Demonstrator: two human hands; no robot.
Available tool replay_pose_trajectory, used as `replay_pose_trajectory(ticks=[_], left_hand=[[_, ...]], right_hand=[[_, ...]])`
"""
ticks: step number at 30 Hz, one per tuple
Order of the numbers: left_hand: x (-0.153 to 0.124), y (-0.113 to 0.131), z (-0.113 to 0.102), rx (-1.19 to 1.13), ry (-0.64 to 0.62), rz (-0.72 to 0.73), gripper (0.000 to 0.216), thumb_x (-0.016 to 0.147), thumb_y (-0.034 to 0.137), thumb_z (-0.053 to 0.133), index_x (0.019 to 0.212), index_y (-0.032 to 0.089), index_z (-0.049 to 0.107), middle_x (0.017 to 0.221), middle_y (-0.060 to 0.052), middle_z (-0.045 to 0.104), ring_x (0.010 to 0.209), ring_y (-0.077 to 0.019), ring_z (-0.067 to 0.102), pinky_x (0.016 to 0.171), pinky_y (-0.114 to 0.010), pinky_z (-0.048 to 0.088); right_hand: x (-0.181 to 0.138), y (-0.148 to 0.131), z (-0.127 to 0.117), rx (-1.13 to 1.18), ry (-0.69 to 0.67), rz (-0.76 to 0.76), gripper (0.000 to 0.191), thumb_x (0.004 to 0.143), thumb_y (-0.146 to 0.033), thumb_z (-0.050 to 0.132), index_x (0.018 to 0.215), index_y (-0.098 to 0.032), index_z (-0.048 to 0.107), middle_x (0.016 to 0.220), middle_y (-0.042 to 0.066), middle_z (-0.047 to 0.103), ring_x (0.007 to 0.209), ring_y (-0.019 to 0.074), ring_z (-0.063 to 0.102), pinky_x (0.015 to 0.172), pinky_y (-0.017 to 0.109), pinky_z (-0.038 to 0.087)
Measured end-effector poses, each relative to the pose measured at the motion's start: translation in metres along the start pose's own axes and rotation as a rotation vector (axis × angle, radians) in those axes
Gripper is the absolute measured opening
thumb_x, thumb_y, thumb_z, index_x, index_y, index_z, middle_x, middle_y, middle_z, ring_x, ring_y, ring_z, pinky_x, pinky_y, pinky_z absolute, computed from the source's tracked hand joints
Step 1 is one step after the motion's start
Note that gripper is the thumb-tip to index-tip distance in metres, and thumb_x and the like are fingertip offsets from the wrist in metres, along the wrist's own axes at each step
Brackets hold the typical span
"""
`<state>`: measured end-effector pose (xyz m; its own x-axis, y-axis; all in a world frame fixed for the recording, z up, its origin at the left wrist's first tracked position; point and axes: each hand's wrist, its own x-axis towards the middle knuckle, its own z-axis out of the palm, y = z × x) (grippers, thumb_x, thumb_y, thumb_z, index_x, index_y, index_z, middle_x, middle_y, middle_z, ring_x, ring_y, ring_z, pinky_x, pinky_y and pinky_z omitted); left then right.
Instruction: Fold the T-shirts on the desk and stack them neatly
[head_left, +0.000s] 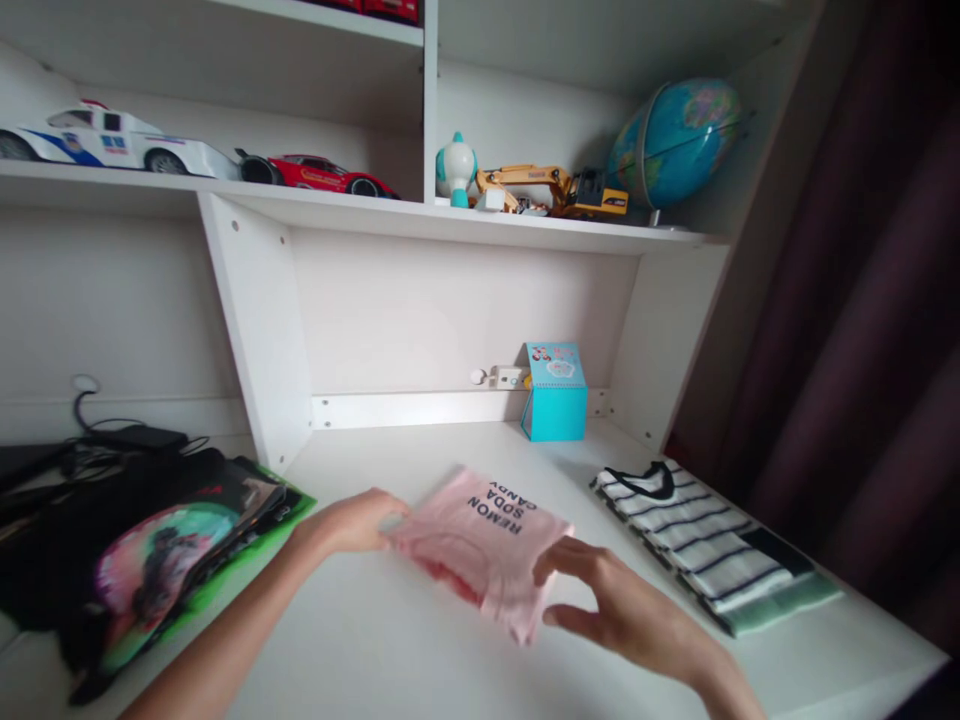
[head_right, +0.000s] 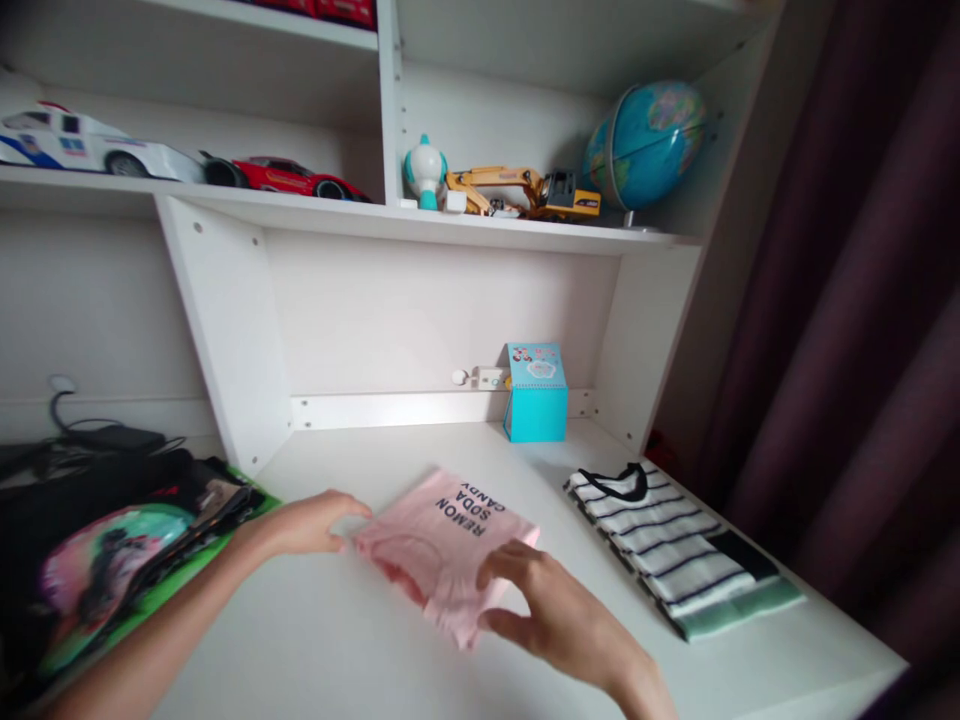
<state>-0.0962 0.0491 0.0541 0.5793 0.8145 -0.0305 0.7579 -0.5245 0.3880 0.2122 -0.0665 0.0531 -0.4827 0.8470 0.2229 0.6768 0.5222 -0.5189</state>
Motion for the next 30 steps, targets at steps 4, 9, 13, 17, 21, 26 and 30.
replay_pose_trajectory(ticks=[4,9,13,17,21,26,30], left_hand=[[-0.006,0.055,0.045,-0.001,0.016,0.241,0.029,0.076,0.021,0.053,0.104,0.022,0.062,0.108,-0.006,0.063,0.101,-0.0229,0.055,0.089,-0.031,0.038],[-0.009,0.105,0.1,-0.015,-0.1,0.454,0.048,0.077,0.038,0.058,0.121,0.019,0.051,0.113,-0.011,0.059,0.105,-0.0267,0.053,0.093,-0.037,0.037],[-0.007,0.095,0.106,0.01,-0.028,0.415,0.042,0.08,0.039,0.055,0.117,0.02,0.055,0.105,-0.01,0.064,0.098,-0.0276,0.058,0.095,-0.042,0.033],[-0.001,0.07,0.089,0.047,0.086,0.329,0.025,0.084,0.039,0.049,0.094,0.023,0.064,0.087,-0.006,0.069,0.087,-0.0244,0.061,0.101,-0.053,0.019],[0.013,0.036,0.084,0.143,0.132,0.185,0.022,0.086,0.023,0.043,0.091,0.026,0.064,0.106,-0.005,0.065,0.111,-0.027,0.049,0.1,-0.062,0.008],[0.018,0.009,0.091,0.215,0.199,-0.052,0.035,0.086,0.028,0.039,0.117,0.023,0.055,0.126,-0.013,0.051,0.113,-0.0305,0.047,0.093,-0.05,0.033],[0.008,0.017,0.099,0.077,0.198,-0.087,0.042,0.085,0.032,0.042,0.124,0.018,0.048,0.105,-0.011,0.061,0.099,-0.0255,0.055,0.084,-0.035,0.042]], right_hand=[[0.007,0.049,0.028,-0.01,0.148,0.129,0.027,0.089,-0.03,0.04,0.107,-0.021,0.059,0.118,0.007,0.058,0.111,0.0186,0.051,0.096,0.034,0.038],[0.013,0.089,0.06,-0.132,0.118,0.154,0.032,0.089,-0.026,0.038,0.113,-0.018,0.058,0.121,0.008,0.057,0.114,0.0201,0.05,0.099,0.036,0.037],[0.0,0.082,0.078,-0.311,0.181,0.251,0.033,0.09,-0.021,0.034,0.112,-0.019,0.058,0.109,0.01,0.063,0.102,0.0215,0.059,0.089,0.036,0.044],[-0.012,0.042,0.092,-0.463,0.166,0.27,0.028,0.086,-0.018,0.039,0.098,-0.017,0.064,0.088,0.012,0.068,0.081,0.0245,0.064,0.07,0.035,0.051],[-0.019,-0.013,0.091,-0.092,-0.022,0.051,0.024,0.081,-0.016,0.049,0.095,-0.024,0.066,0.088,0.004,0.069,0.081,0.0174,0.065,0.07,0.023,0.05],[-0.014,0.009,0.058,0.018,0.026,0.169,0.03,0.09,-0.032,0.04,0.11,-0.024,0.06,0.108,0.004,0.065,0.098,0.0151,0.06,0.086,0.024,0.045],[0.005,0.088,0.044,-0.29,0.199,0.495,0.033,0.087,-0.022,0.038,0.109,-0.01,0.058,0.108,0.018,0.061,0.1,0.0257,0.058,0.085,0.036,0.042]])
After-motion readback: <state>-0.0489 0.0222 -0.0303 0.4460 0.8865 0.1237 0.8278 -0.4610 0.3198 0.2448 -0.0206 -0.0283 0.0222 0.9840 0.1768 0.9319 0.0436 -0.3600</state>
